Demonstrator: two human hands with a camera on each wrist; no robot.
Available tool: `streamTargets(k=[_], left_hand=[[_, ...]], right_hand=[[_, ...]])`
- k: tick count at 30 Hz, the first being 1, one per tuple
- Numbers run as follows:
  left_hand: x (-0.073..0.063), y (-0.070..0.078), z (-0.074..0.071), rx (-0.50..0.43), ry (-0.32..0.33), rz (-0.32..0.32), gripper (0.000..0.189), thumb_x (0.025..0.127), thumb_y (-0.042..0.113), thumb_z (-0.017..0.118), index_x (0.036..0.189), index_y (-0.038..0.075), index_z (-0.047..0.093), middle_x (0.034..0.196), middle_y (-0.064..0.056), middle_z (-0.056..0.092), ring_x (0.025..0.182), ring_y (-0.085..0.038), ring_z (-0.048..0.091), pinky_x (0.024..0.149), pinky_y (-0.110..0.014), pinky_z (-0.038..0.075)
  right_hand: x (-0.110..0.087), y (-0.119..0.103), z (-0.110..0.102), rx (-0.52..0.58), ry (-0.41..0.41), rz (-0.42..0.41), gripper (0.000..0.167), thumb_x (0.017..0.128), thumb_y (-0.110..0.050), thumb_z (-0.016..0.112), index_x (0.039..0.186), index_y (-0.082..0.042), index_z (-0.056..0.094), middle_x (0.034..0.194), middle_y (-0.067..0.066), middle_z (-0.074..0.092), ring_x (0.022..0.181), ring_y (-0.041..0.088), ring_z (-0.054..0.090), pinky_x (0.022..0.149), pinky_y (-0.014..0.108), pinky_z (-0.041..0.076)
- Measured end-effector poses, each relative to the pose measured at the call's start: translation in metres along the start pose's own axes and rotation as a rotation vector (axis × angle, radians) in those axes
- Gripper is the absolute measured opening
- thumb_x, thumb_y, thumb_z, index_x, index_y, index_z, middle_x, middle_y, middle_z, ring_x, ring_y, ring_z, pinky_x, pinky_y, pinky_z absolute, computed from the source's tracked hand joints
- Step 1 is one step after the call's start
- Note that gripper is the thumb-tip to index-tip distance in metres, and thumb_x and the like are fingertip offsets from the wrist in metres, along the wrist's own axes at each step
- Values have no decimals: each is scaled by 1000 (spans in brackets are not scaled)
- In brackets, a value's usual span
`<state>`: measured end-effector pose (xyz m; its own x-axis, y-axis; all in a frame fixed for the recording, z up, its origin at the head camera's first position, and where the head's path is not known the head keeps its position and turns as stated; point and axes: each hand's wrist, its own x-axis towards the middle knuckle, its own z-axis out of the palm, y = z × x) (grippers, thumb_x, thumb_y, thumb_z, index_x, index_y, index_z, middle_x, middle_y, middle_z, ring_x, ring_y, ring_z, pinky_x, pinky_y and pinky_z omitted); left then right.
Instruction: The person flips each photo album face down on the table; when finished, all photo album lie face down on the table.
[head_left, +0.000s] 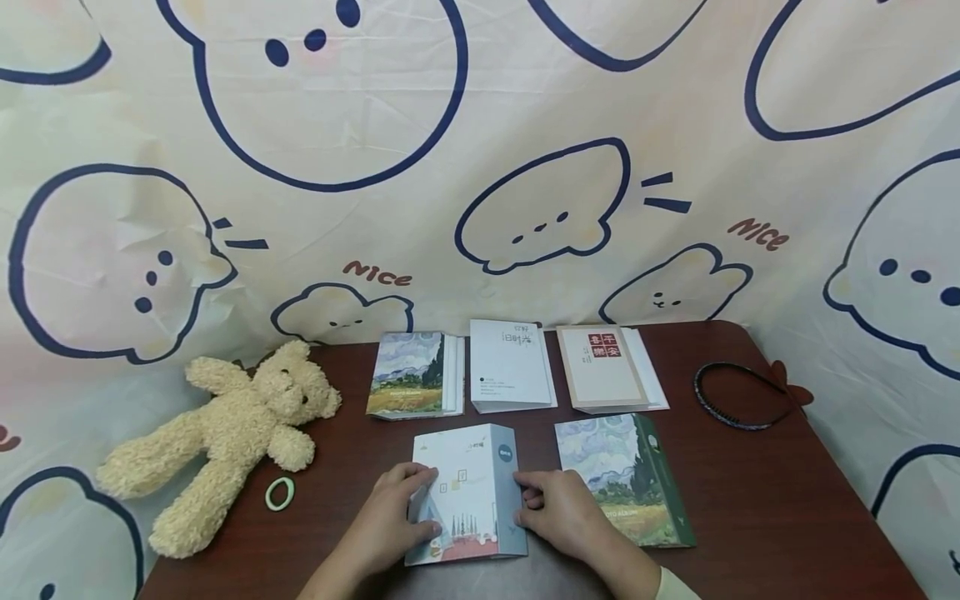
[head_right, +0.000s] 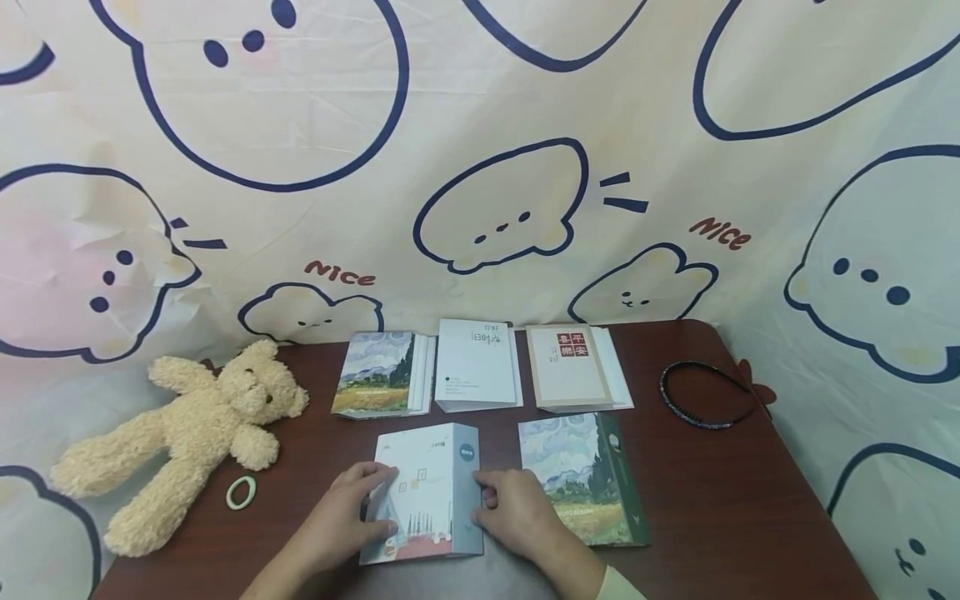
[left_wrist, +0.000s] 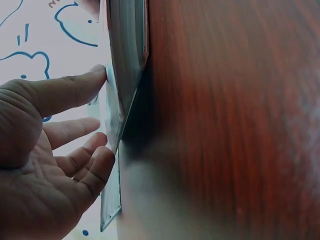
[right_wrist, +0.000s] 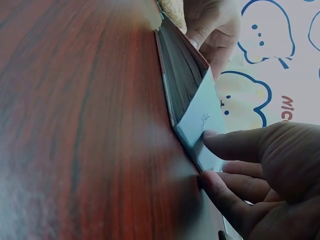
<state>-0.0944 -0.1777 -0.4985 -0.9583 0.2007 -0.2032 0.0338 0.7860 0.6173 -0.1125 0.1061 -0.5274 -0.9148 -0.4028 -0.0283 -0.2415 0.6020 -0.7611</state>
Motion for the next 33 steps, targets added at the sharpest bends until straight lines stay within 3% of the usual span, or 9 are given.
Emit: streamTargets(k=[5, 11, 15, 25, 33], left_hand=[[0, -3, -3, -22, -11, 27, 72, 77, 22, 93, 141, 10, 64, 136, -7, 57, 126, -34, 50, 92, -53, 50], [1, -11, -8, -90, -13, 64, 75, 79, 24, 92, 145, 11, 61, 139, -11, 56, 107, -26, 59, 80, -43, 53], [3, -15, -12, -110, 25, 76, 73, 79, 23, 92, 144, 12, 62, 138, -10, 57, 100, -20, 60, 77, -37, 54], [13, -24, -22, -151, 132, 40, 64, 82, 17, 90, 141, 16, 65, 136, -5, 60, 112, -23, 60, 90, -44, 55], [22, -35, -34, -152, 186, 16, 58, 88, 21, 85, 142, 17, 64, 140, -8, 57, 120, -29, 58, 96, -49, 53]], right_hand=[[2, -2, -1, 21, 13, 5, 52, 80, -15, 88, 126, 3, 72, 88, -2, 74, 79, 5, 69, 67, 24, 56], [9, -4, 2, 81, 65, 22, 61, 82, -19, 87, 136, 2, 66, 86, -6, 71, 75, 0, 67, 67, 24, 56], [16, -8, 6, 120, 85, 7, 62, 84, -21, 86, 139, 0, 64, 86, -6, 71, 75, -1, 68, 67, 22, 56], [38, -30, 10, 157, 171, -49, 63, 85, -19, 86, 141, 0, 62, 84, -6, 71, 71, 0, 66, 63, 22, 56], [64, -46, 10, 107, 149, -20, 65, 87, -23, 85, 144, -6, 61, 88, -5, 68, 74, 2, 65, 66, 24, 55]])
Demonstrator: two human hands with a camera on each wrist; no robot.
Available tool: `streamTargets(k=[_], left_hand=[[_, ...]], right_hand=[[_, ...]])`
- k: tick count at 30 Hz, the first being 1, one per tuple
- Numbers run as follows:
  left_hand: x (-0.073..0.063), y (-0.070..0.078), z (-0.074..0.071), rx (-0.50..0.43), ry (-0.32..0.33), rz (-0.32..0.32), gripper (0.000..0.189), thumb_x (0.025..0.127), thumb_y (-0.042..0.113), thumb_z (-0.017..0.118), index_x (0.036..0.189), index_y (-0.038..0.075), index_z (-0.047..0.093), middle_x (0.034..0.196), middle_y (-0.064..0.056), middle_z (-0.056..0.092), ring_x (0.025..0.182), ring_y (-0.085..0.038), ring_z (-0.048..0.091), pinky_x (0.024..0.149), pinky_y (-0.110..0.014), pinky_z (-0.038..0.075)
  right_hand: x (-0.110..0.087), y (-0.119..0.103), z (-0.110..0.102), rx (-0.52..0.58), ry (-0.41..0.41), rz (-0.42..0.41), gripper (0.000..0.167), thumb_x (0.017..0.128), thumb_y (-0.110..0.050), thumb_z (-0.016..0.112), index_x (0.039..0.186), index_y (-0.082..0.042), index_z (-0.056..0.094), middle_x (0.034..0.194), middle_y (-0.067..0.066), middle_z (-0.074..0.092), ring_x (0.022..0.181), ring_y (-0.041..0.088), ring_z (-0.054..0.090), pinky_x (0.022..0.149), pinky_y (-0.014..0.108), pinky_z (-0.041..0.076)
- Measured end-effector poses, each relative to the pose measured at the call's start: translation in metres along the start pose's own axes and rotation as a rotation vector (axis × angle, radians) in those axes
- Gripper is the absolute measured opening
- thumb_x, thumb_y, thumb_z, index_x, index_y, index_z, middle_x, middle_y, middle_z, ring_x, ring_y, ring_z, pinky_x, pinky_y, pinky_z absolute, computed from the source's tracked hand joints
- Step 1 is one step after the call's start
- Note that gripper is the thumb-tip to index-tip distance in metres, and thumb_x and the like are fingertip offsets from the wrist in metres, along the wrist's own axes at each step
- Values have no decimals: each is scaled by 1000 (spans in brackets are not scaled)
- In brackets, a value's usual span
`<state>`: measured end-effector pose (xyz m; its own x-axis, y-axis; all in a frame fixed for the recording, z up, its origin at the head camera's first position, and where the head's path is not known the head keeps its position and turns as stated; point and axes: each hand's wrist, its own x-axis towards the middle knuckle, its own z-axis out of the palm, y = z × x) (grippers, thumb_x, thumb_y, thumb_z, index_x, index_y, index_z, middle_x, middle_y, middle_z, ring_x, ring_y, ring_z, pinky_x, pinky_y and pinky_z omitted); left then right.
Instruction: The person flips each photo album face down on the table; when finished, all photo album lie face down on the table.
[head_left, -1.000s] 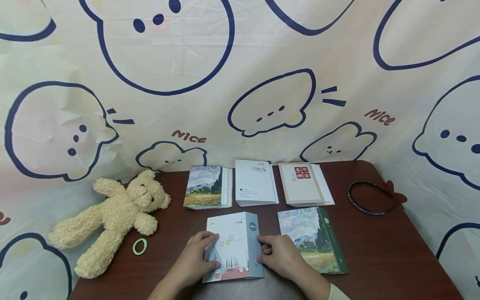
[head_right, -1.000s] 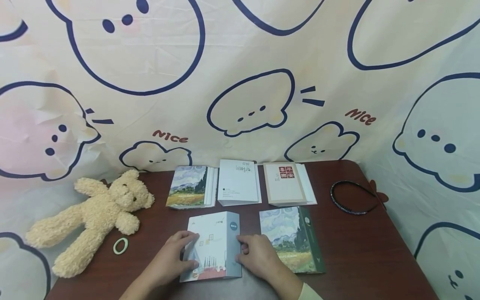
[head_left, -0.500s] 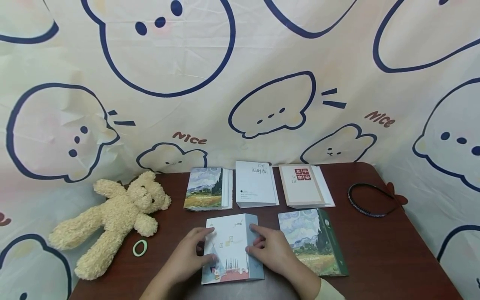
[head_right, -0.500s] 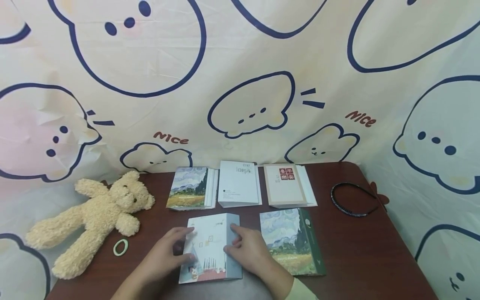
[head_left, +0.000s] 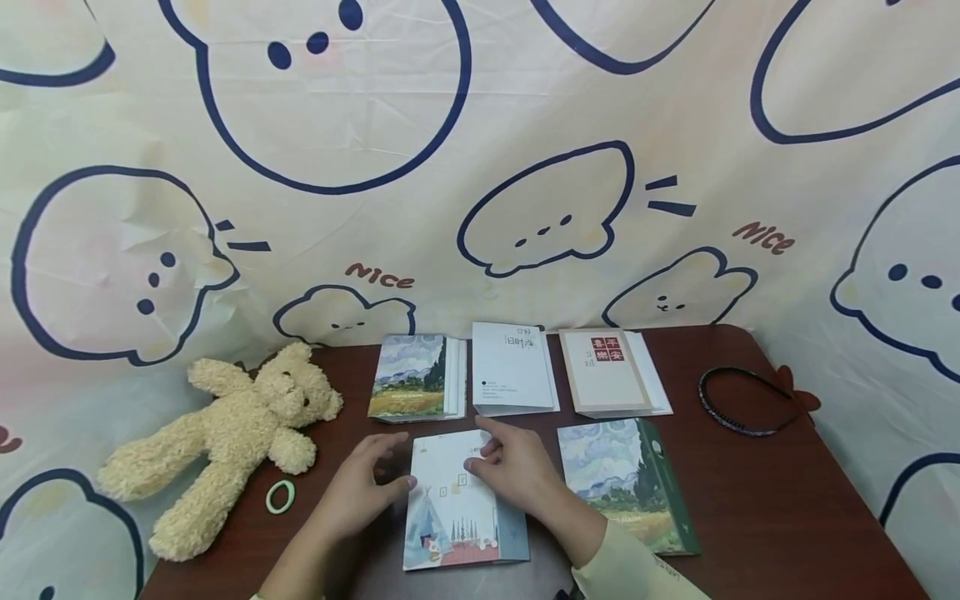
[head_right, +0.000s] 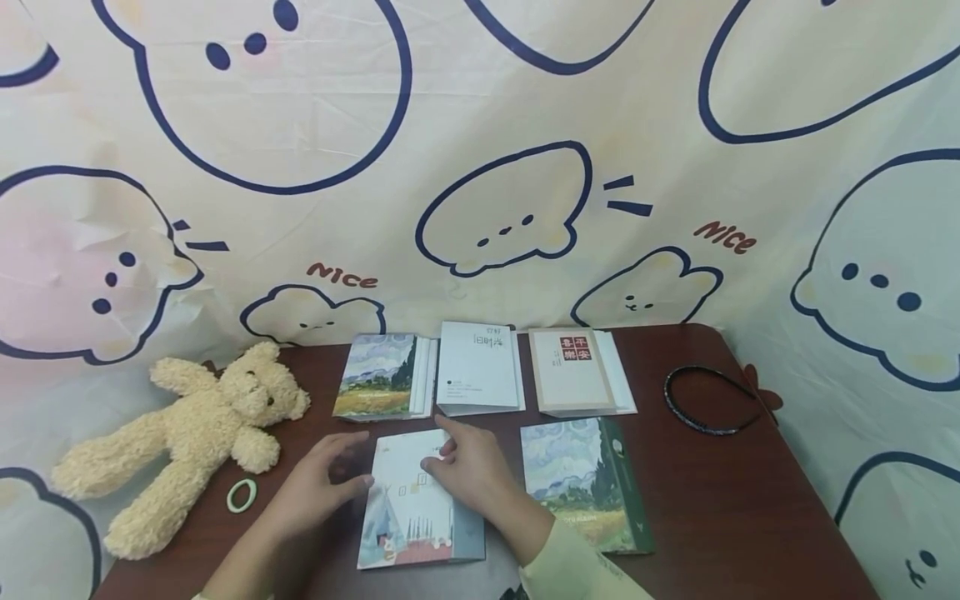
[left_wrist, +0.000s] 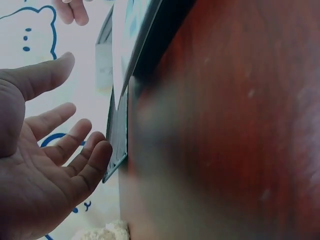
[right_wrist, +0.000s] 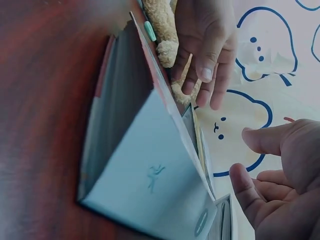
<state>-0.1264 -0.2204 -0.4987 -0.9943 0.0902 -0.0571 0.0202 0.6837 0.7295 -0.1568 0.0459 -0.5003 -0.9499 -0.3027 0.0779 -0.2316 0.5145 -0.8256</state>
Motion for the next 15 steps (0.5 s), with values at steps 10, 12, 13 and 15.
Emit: streamTargets(k=[10, 12, 13, 15], left_hand=[[17, -9, -7, 16, 92, -49, 60, 95, 25, 77, 149, 13, 55, 152, -19, 43, 133, -41, 49, 98, -60, 48], [20, -10, -8, 22, 118, -55, 61, 95, 25, 77, 149, 10, 54, 153, -21, 41, 135, -43, 45, 99, -64, 46], [22, -11, -8, 23, 128, -59, 62, 94, 24, 77, 150, 10, 53, 153, -21, 40, 136, -44, 42, 99, -65, 45], [24, -13, -9, 27, 143, -68, 64, 95, 24, 77, 151, 8, 51, 155, -22, 37, 139, -45, 38, 101, -67, 42]], right_hand=[[24, -17, 11, -14, -45, -23, 64, 89, -23, 83, 145, -6, 60, 103, 9, 72, 79, 7, 63, 67, 26, 53], [29, -19, 14, -27, -46, -17, 64, 89, -25, 83, 145, -7, 60, 106, 9, 72, 84, 11, 65, 70, 27, 54], [31, -20, 16, -36, -46, -19, 64, 88, -25, 83, 145, -7, 60, 107, 9, 72, 86, 12, 65, 72, 28, 54], [35, -23, 19, -56, -46, -15, 64, 89, -27, 83, 146, -9, 60, 111, 9, 73, 94, 16, 67, 76, 31, 56]])
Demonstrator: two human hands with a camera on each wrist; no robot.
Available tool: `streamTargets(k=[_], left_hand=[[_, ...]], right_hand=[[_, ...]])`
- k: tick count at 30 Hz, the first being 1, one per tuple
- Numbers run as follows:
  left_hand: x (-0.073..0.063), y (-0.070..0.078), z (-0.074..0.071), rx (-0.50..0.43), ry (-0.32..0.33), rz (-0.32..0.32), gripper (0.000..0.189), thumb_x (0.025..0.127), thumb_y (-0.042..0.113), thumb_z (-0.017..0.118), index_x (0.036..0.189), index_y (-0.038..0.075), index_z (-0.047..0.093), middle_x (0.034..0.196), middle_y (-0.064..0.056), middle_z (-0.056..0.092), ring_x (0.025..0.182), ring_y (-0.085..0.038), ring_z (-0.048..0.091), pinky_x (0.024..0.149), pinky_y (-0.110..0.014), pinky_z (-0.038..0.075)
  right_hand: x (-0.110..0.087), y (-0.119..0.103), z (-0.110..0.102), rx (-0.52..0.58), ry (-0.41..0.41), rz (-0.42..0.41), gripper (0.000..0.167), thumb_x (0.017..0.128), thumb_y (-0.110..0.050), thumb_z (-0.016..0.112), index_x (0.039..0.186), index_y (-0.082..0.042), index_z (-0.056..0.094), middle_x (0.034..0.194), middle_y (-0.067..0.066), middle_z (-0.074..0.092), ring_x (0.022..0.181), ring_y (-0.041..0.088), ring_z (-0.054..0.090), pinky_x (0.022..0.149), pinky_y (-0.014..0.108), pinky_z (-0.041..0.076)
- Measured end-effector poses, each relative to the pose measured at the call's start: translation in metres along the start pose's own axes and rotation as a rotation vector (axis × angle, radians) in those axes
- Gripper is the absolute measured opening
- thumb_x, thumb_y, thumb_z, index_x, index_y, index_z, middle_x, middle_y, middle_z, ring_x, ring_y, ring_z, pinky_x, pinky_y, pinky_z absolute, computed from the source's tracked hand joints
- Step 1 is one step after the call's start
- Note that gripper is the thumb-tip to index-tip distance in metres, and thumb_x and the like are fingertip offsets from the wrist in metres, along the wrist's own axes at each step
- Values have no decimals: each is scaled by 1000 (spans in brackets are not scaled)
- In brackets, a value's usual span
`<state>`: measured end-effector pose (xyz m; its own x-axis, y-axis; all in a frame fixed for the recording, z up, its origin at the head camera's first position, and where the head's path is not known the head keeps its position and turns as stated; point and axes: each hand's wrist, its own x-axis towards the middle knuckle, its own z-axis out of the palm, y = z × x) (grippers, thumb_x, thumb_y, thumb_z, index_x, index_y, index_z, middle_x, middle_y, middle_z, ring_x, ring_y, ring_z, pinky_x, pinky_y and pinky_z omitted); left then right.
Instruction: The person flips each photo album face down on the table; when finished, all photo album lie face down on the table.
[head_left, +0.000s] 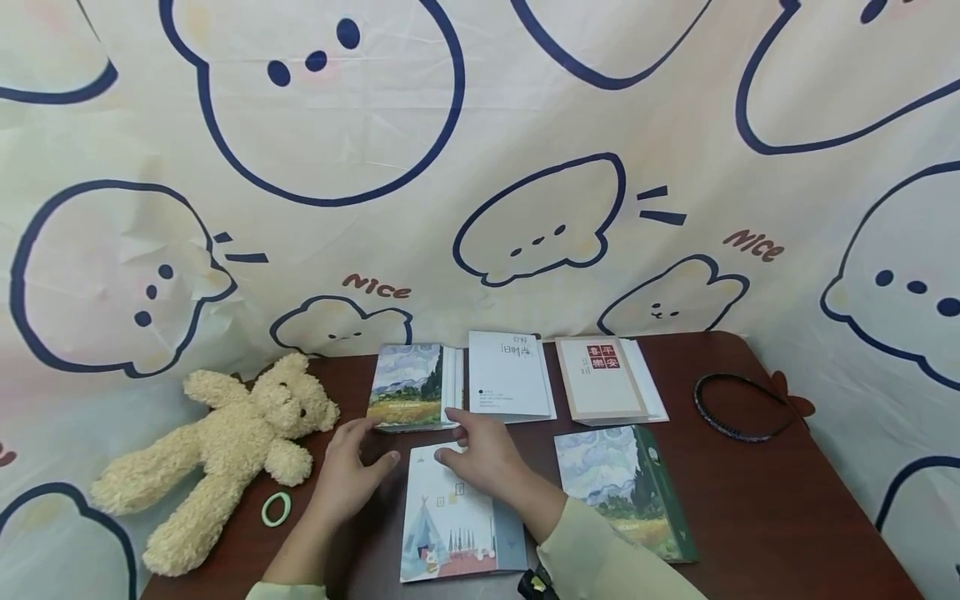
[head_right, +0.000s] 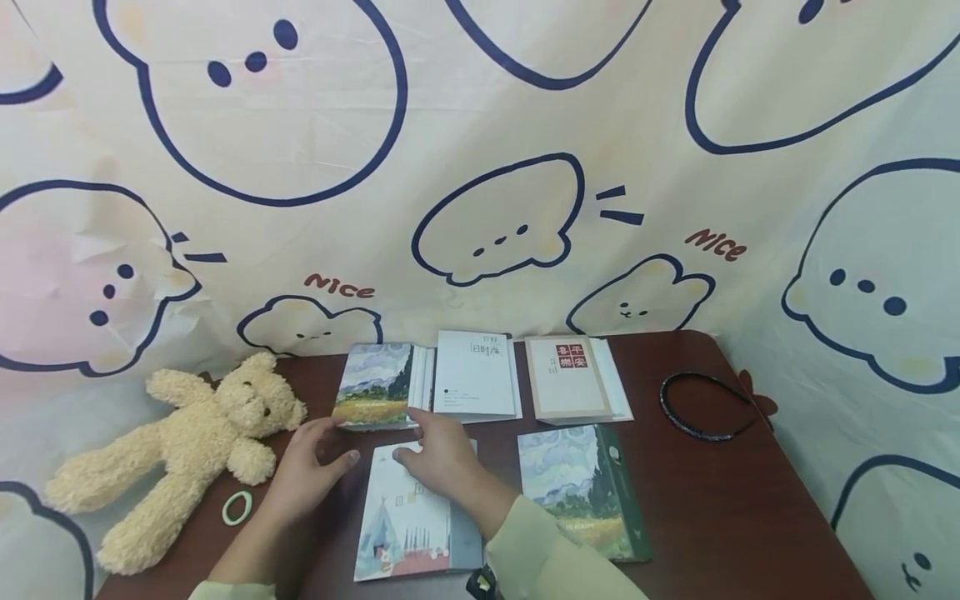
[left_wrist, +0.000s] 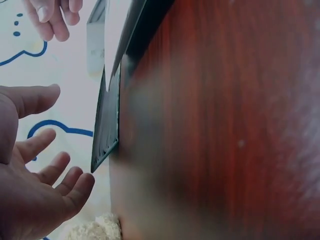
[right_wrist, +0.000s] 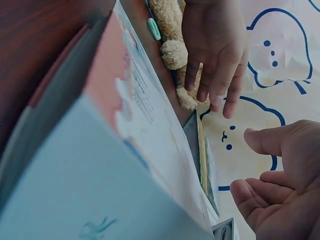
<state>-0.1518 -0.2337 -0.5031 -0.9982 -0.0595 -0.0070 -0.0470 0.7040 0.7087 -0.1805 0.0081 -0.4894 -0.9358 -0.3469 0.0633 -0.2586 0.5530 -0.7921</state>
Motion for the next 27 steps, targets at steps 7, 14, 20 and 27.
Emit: streamTargets(k=[7, 14, 20, 27], left_hand=[[9, -2, -4, 0, 5, -37, 69, 96, 25, 75, 156, 8, 44, 160, -25, 26, 145, -49, 27, 107, -71, 35], [20, -7, -3, -66, -14, -59, 75, 97, 24, 74, 160, 7, 35, 162, -26, 21, 143, -48, 35, 107, -66, 40], [31, -10, -4, -167, -26, -64, 80, 97, 22, 74, 161, 3, 31, 159, -28, 25, 141, -49, 40, 107, -61, 44], [42, -16, -4, -228, -42, -119, 85, 98, 21, 73, 163, 2, 22, 159, -27, 34, 144, -45, 37, 110, -63, 40]], right_hand=[[16, -4, 7, -64, -31, -37, 66, 92, -29, 80, 150, -11, 55, 133, 11, 68, 116, 26, 68, 91, 41, 58], [34, -2, 15, -105, -54, -61, 70, 93, -30, 79, 153, -8, 50, 147, 11, 59, 134, 29, 57, 108, 44, 49], [45, 2, 23, -127, -49, -59, 76, 93, -29, 78, 155, -1, 44, 157, 17, 47, 144, 32, 46, 117, 44, 40], [57, 8, 35, -128, -54, -16, 81, 94, -30, 77, 158, 0, 38, 159, 17, 44, 146, 31, 43, 117, 44, 39]])
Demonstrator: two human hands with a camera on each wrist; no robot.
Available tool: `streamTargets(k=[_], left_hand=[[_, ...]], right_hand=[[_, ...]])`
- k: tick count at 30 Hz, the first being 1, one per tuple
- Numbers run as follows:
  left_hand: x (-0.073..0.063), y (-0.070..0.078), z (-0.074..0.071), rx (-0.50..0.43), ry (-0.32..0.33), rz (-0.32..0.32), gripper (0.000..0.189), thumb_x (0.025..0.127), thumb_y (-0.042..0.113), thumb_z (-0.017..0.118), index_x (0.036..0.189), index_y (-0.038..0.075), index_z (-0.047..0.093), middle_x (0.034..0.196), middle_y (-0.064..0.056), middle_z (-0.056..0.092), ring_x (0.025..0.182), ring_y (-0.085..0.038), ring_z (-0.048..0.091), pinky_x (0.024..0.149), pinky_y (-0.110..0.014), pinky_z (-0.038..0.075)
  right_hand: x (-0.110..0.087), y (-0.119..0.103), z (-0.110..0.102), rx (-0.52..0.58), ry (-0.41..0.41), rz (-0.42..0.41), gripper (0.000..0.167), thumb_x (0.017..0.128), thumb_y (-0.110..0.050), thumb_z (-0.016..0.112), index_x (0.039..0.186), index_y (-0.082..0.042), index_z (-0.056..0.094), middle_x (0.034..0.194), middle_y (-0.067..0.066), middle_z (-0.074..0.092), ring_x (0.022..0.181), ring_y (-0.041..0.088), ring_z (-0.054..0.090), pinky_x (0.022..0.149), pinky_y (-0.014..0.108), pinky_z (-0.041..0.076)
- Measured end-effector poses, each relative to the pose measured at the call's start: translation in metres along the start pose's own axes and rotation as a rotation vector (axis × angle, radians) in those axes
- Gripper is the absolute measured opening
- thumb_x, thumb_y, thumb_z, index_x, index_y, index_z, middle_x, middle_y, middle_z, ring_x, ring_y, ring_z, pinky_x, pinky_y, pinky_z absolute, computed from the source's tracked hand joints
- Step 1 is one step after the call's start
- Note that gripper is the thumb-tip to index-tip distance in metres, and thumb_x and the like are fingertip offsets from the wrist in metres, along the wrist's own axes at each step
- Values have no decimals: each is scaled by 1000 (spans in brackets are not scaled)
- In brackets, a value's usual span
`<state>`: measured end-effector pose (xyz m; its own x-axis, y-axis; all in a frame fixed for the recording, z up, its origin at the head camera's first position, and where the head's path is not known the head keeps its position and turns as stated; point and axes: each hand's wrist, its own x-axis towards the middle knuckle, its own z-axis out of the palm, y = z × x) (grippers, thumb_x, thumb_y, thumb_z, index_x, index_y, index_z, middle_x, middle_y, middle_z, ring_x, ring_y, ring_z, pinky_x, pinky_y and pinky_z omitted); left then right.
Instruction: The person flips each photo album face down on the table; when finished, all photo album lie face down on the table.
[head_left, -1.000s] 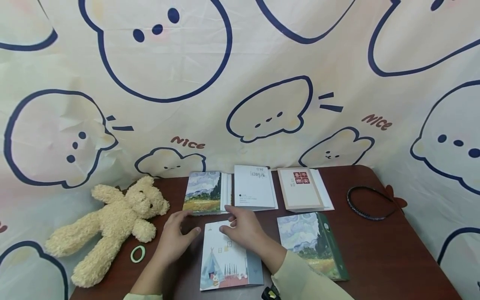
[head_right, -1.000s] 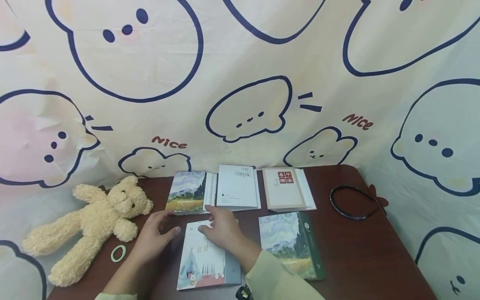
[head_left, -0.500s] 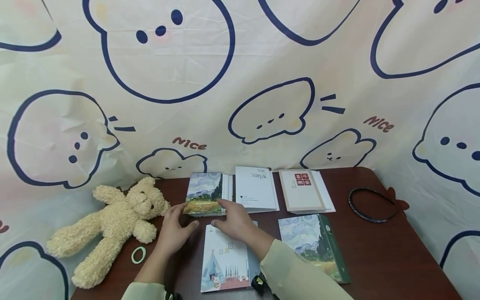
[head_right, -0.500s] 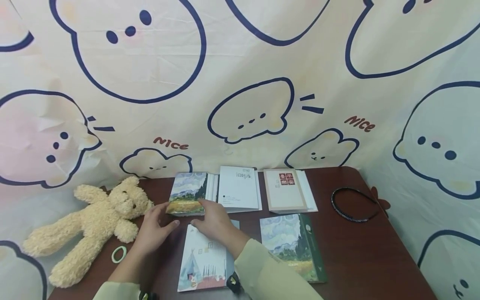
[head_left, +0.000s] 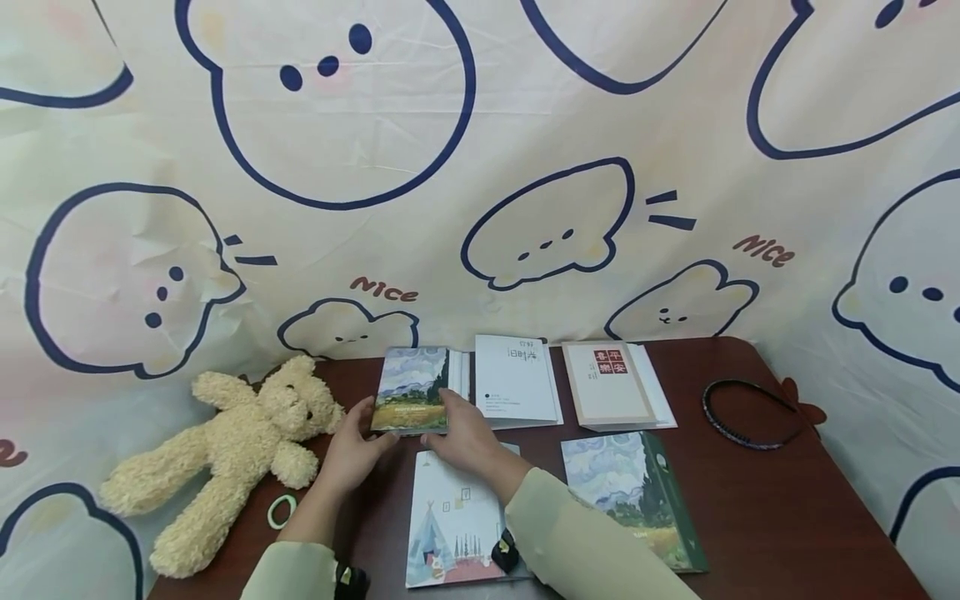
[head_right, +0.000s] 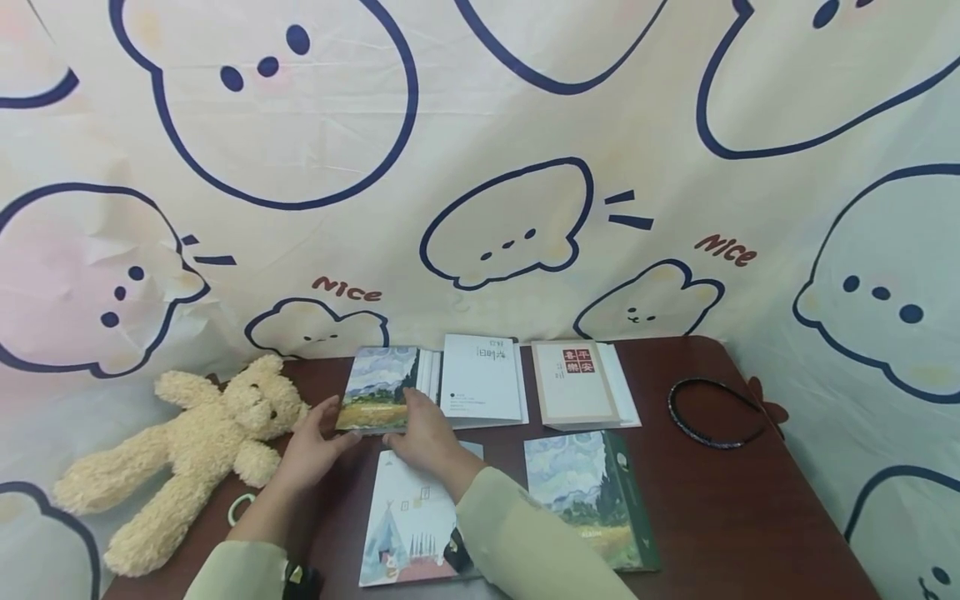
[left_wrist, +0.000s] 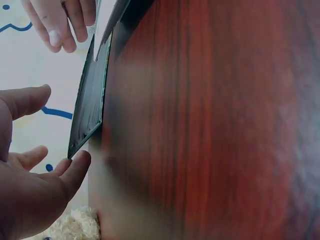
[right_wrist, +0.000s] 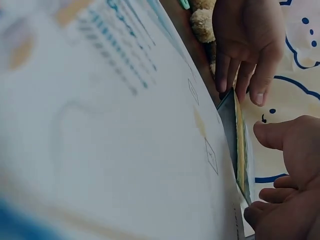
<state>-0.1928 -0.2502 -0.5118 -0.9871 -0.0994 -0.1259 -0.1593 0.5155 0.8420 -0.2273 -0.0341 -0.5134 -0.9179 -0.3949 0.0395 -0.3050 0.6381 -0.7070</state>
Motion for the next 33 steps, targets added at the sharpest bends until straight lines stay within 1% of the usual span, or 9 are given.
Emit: streamTargets(k=[3, 8, 13, 16, 18, 24, 26, 33], left_hand=[[4, 0, 2, -23, 4, -16, 86, 97, 21, 73, 164, 3, 21, 159, -27, 34, 146, -47, 33, 111, -66, 38], [9, 0, 7, -58, 25, -43, 87, 96, 20, 74, 164, 4, 22, 160, -27, 32, 149, -49, 26, 114, -67, 33], [13, 1, 10, -90, 15, -89, 85, 97, 22, 72, 164, 6, 22, 166, -24, 25, 153, -45, 21, 116, -65, 31], [14, 0, 12, -105, 8, -95, 84, 98, 24, 71, 164, 6, 22, 168, -23, 22, 154, -43, 19, 117, -64, 30], [15, -2, 13, -110, 14, -92, 83, 98, 23, 71, 164, 5, 24, 168, -23, 23, 154, -43, 19, 117, -64, 31], [18, -7, 15, -137, 60, -99, 79, 97, 19, 72, 162, 4, 29, 163, -24, 32, 148, -43, 31, 113, -61, 37], [18, -8, 15, -146, 71, -103, 78, 97, 18, 72, 162, 4, 30, 162, -24, 33, 148, -42, 33, 112, -60, 38], [16, -10, 14, -170, 84, -95, 73, 98, 16, 71, 161, 6, 34, 164, -24, 32, 150, -42, 30, 113, -61, 36]], right_hand=[[5, 0, 3, 1, 9, 13, 81, 93, -29, 78, 157, 0, 38, 158, 18, 45, 146, 32, 43, 117, 45, 39], [14, -2, 9, -4, 7, 33, 81, 92, -28, 78, 157, 1, 39, 157, 19, 45, 146, 33, 42, 118, 45, 38], [18, -6, 10, -24, -7, 66, 80, 94, -32, 77, 157, -1, 40, 156, 19, 47, 145, 34, 44, 116, 46, 40], [20, -6, 11, -24, 1, 76, 78, 93, -31, 77, 156, 0, 42, 154, 19, 50, 142, 34, 47, 115, 46, 42], [20, -5, 12, -21, 8, 79, 77, 93, -29, 77, 156, 0, 43, 154, 19, 50, 142, 33, 48, 115, 45, 42], [19, -1, 14, -26, 34, 56, 74, 92, -24, 78, 153, 2, 45, 151, 18, 53, 138, 34, 52, 113, 44, 44], [19, -1, 13, -24, 40, 48, 73, 92, -22, 78, 152, 3, 46, 151, 19, 54, 137, 34, 53, 112, 44, 45], [18, -1, 13, -16, 47, 46, 72, 90, -19, 79, 151, 4, 47, 148, 19, 56, 134, 35, 56, 110, 44, 48]])
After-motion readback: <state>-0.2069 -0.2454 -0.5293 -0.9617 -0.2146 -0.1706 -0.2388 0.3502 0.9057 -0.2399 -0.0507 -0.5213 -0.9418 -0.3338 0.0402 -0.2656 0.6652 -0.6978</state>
